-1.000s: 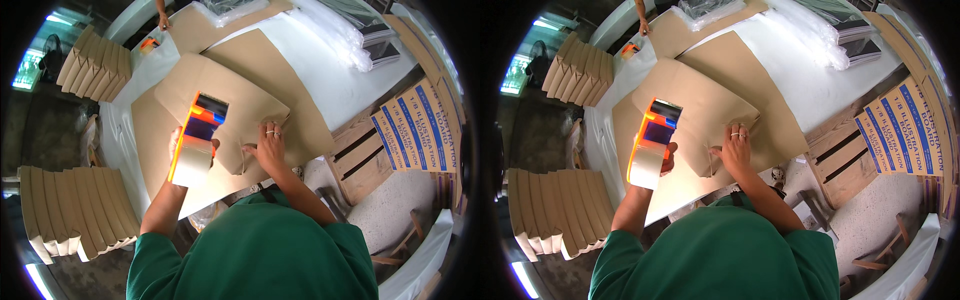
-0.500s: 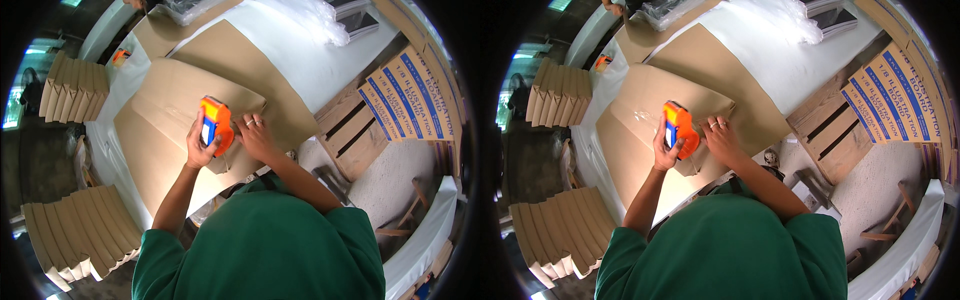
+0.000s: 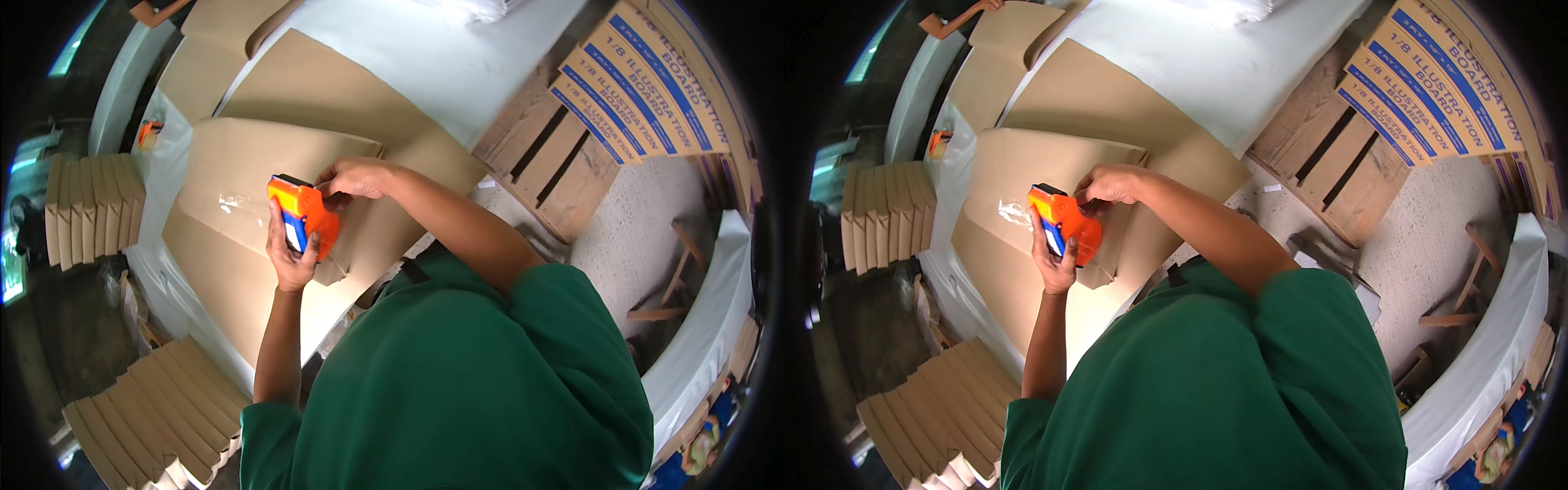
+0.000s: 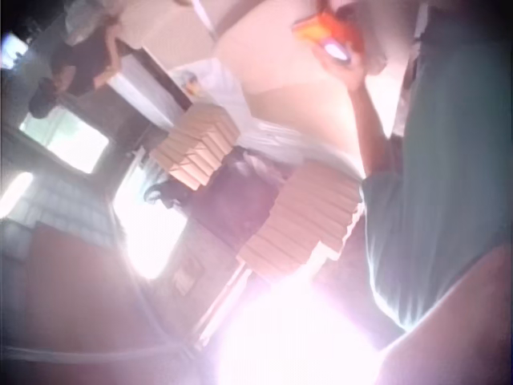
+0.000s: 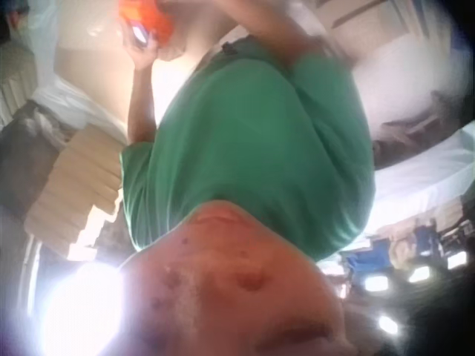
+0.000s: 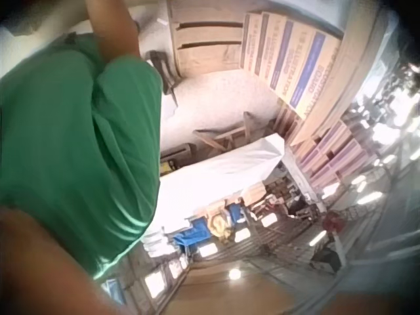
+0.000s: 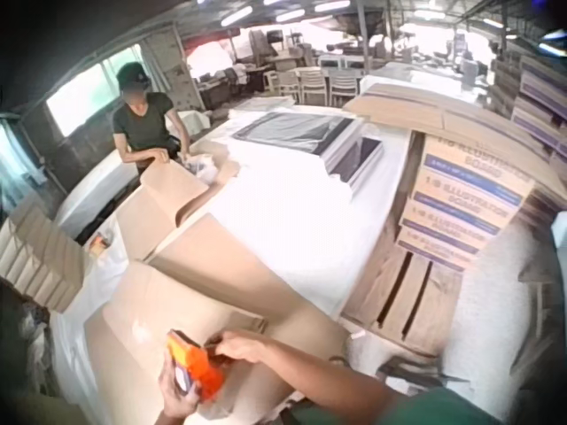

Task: The person wraps boards in paper, secures the paper with tape, and then places the wrapped boards into a cardboard box.

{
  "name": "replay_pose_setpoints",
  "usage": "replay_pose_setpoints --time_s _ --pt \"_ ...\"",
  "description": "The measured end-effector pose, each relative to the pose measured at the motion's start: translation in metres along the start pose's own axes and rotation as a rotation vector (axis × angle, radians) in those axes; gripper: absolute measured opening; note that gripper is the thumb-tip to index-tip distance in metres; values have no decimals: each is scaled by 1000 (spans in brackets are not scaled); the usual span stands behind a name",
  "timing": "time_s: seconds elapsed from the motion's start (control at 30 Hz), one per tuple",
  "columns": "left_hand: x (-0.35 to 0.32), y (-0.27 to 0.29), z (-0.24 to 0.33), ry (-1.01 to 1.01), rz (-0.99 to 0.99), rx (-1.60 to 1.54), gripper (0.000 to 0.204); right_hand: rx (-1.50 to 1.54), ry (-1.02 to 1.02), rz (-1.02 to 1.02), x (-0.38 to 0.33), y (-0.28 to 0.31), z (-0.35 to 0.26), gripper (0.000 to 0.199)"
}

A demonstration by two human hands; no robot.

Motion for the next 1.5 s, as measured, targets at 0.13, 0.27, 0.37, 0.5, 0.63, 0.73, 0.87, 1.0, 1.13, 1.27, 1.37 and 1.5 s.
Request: replay_pose_setpoints --time_s 0.13,0.27,0.37,0.5,0.63,0.73,0.87,1.0,1.13,1.27,1.37,1.5 --pt "4 -11 1 30 -105 7 79 126 40 63 0 7 13 20" --pt "14 -13 2 43 -78 -38 75 47 175 221 -6 14 9 21" --pt "16 -10 5 19 -93 -6 73 72 271 384 -22 18 0 22" --pt "12 -6 3 9 -69 -25 76 106 552 411 -38 26 -23 24" --pt "7 -4 2 34 -42 -57 76 -274 599 316 -49 2 -33 25" --pt "6 -4 4 44 -11 -89 76 -313 571 413 -48 -2 -27 22" --pt "4 -2 10 8 30 -61 77 -379 765 486 -43 -5 -31 18" --pt "6 -6 -1 102 79 -154 79 -733 823 422 -30 -5 -51 16" --pt "6 -4 8 -80 2 39 77 -952 774 484 -26 -8 -25 14" --pt "-3 4 -9 -59 32 -31 80 -402 647 416 -25 7 -29 19" --pt "-5 2 -10 -69 35 -14 81 -324 547 450 -22 7 -23 19" --pt "-5 7 -6 -146 102 46 80 -142 521 534 -26 14 -21 18"
Point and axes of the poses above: each hand's wrist, its own x-axis towards the middle knuckle, its own y-axis out of the back of the hand, z = x × y, the point moved 8 cm from there along x, towards the middle knuckle, and after that the axes turned 5 degrees about z, right-handed, at the moved point
